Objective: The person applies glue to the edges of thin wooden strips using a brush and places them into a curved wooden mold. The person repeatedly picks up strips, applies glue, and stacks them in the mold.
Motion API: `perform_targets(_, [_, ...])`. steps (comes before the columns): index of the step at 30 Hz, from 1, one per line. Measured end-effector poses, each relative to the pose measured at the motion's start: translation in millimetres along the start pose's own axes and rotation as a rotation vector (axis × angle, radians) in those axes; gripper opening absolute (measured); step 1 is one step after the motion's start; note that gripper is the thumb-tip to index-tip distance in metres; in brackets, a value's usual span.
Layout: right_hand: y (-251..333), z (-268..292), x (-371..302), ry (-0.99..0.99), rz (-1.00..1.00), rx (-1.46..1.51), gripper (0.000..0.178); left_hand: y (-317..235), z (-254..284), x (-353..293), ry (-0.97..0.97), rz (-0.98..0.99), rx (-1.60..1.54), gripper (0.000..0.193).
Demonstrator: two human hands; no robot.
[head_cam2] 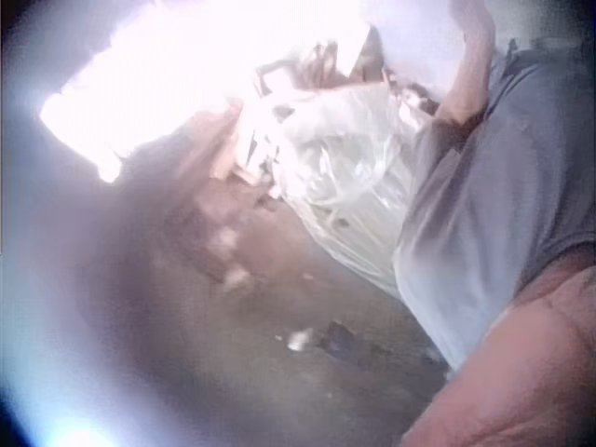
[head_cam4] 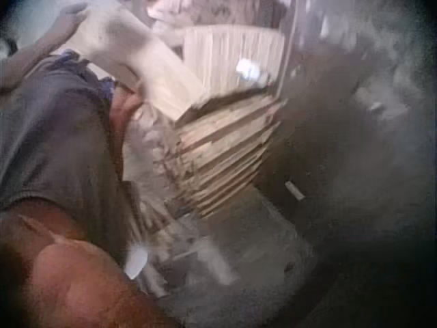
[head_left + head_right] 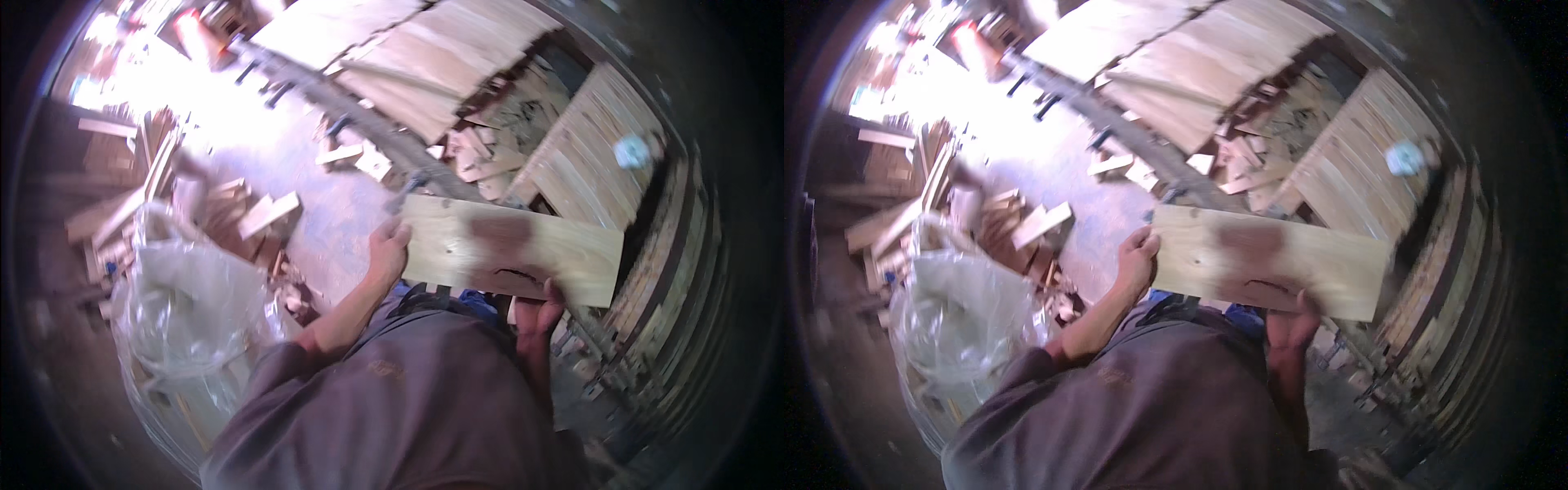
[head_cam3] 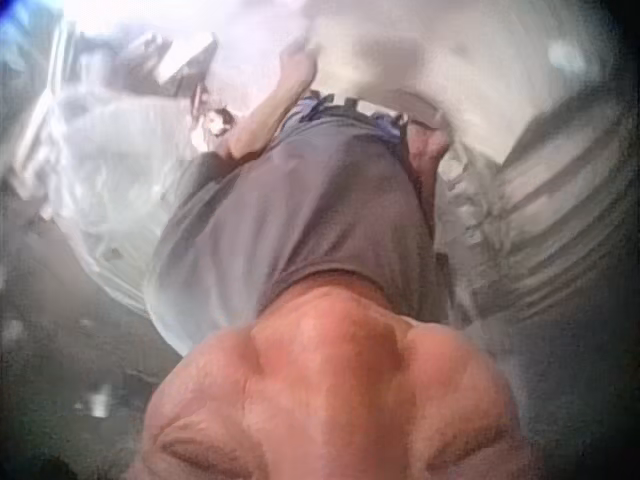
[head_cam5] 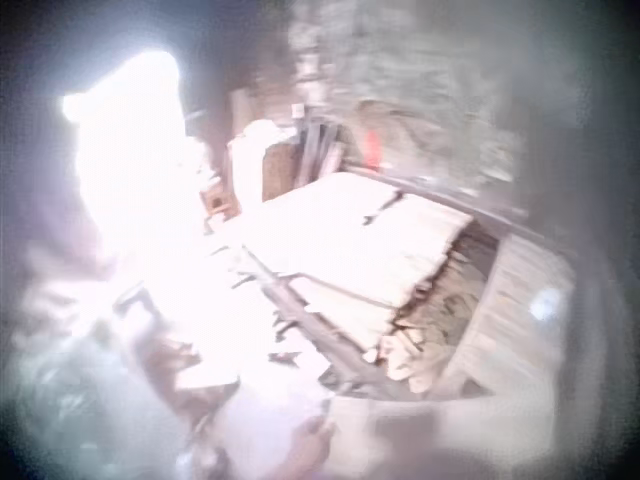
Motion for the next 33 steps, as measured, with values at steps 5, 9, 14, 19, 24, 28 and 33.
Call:
perform_targets(5, [-112, -66, -1, 0.093, -0.335, -0.097, 0.050, -70, 79, 41, 0.079, -0.165, 0.074, 0.030])
perform_targets(9, [-149, -116, 24, 0.157, -0.300, -0.186, 0.045, -121, 127, 35, 0.049, -0.170, -0.053, 0.044])
perform_targets(14, [-193, -160, 59, -0.190, -0.345, -0.330, 0.044, -138, 189, 23, 0.025, -0.115, -0.229, 0.056])
perform_targets(19, [-224, -178, 112, -0.245, -0.343, -0.446, 0.041, -110, 258, 1, -0.070, 0.062, -0.330, 0.062])
perform_targets(24, [-240, -202, 169, -0.269, -0.265, -0.539, 0.046, -96, 303, -21, -0.291, 0.161, -0.282, 0.063])
perform_targets(28, [-234, -210, 240, -0.254, -0.168, -0.603, 0.051, -102, 339, -17, -0.441, 0.127, -0.190, 0.057])
perform_targets(33, [-219, -217, 341, -0.246, -0.174, -0.410, 0.055, -128, 364, -8, -0.632, 0.148, -0.161, 0.048])
Point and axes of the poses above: each hand's wrist, its own x-axis towards the middle knuckle, its own z-axis out of the back of the hand, y = z × x, the point moved 8 cm from there along x, towards the middle knuckle, and after that the axes turned 11 degrees about -x, right-handed, at the moved point
